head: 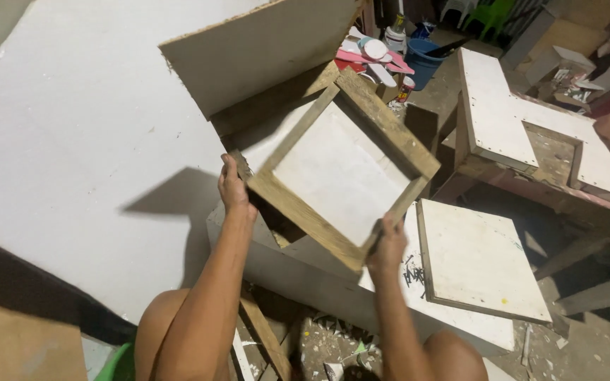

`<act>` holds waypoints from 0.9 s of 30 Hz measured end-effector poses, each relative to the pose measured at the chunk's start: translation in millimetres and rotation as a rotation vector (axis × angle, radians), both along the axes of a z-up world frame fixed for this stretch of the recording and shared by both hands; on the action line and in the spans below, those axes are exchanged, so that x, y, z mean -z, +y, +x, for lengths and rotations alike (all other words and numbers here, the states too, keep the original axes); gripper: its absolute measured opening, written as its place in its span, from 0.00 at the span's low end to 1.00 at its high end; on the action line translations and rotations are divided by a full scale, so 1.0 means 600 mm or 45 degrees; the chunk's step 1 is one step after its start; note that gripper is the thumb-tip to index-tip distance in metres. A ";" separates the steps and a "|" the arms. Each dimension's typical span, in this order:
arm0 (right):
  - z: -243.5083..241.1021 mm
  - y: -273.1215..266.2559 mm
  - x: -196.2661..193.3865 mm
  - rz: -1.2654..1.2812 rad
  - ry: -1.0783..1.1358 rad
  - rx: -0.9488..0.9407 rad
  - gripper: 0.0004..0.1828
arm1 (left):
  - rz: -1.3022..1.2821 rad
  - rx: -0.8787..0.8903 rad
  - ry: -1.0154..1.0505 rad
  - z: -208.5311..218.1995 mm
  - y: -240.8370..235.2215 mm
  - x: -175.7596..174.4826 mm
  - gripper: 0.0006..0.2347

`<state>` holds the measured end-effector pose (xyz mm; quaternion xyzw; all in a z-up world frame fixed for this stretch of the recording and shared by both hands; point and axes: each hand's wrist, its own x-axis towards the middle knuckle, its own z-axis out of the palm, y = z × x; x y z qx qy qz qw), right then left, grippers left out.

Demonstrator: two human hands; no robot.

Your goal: Assembling a wooden box by aligning panels and fastening them with a power drill and screws.

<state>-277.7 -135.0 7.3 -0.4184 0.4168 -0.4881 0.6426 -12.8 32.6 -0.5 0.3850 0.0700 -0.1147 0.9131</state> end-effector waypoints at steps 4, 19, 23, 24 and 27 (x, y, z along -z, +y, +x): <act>-0.052 -0.108 -0.072 -0.197 0.272 -0.183 0.26 | 0.123 0.041 -0.015 -0.038 0.031 -0.102 0.33; 0.046 0.077 -0.053 0.315 -0.548 -0.196 0.27 | 0.155 -0.020 0.132 -0.035 -0.010 -0.052 0.34; 0.135 0.197 -0.153 0.741 -0.948 -0.304 0.35 | -0.003 -0.065 0.219 -0.090 -0.001 -0.102 0.33; 0.148 0.208 -0.162 0.743 -0.947 -0.305 0.35 | -0.002 -0.067 0.220 -0.109 -0.001 -0.124 0.33; 0.194 0.248 -0.185 0.782 -0.973 -0.167 0.27 | 0.143 -0.039 0.206 -0.119 -0.008 -0.144 0.25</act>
